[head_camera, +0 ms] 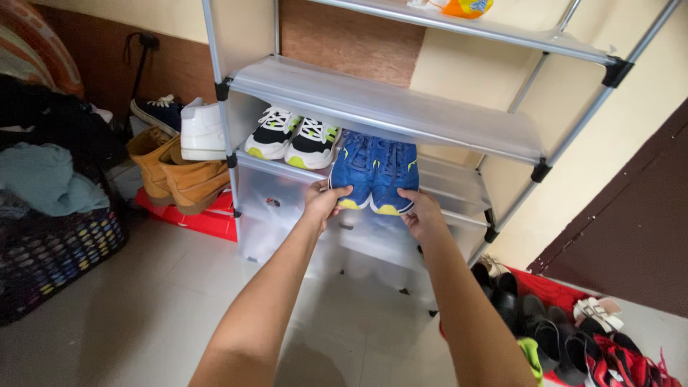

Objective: The person removes several pairs of shoes from a multi-tier shoe rack and places them on a red mat on the floor. They handle black formal shoes, black and red sneakers, neon green sneakers, and blue sneakers, arranging them in a row on the mat.

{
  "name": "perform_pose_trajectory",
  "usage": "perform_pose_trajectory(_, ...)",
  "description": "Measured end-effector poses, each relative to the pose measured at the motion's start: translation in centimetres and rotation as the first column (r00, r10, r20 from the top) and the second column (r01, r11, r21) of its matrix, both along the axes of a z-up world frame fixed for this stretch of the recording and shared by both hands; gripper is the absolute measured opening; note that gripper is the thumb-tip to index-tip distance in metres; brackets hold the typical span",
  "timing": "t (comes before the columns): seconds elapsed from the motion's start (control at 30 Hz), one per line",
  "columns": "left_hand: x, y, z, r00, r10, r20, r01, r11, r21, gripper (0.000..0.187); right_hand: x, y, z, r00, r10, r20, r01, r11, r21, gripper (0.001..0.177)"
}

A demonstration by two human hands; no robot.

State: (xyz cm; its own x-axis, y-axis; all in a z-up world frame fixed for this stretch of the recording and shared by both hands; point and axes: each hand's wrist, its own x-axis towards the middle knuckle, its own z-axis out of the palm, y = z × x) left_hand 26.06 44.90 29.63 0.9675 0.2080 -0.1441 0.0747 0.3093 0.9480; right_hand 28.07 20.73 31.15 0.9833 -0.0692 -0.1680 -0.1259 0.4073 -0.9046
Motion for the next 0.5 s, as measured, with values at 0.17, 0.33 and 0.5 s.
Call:
perform_pose_trajectory(0.17,-4.9,-0.4,-2.5,0.999,0.013,0.04,-0.011,0.999,-0.045,0.075,-3.1,-0.3,-3.5,0.997,0.011,0.077,-0.017,0.997,0.081,0.043)
perform_pose_trajectory(0.33,-7.6,0.3,-4.8,0.997,-0.061,0.051,0.064,0.996,-0.061,0.082,-6.7,-0.4,-5.2,0.999,0.015,0.052,-0.016,0.999,0.031,0.054)
perform_pose_trajectory(0.5,-8.9,1.4,-6.5,0.991,-0.122,0.062,0.124,0.992,-0.016,0.086,-9.4,-1.0,-7.0,0.981,0.146,0.125,-0.146,0.989,-0.004,0.06)
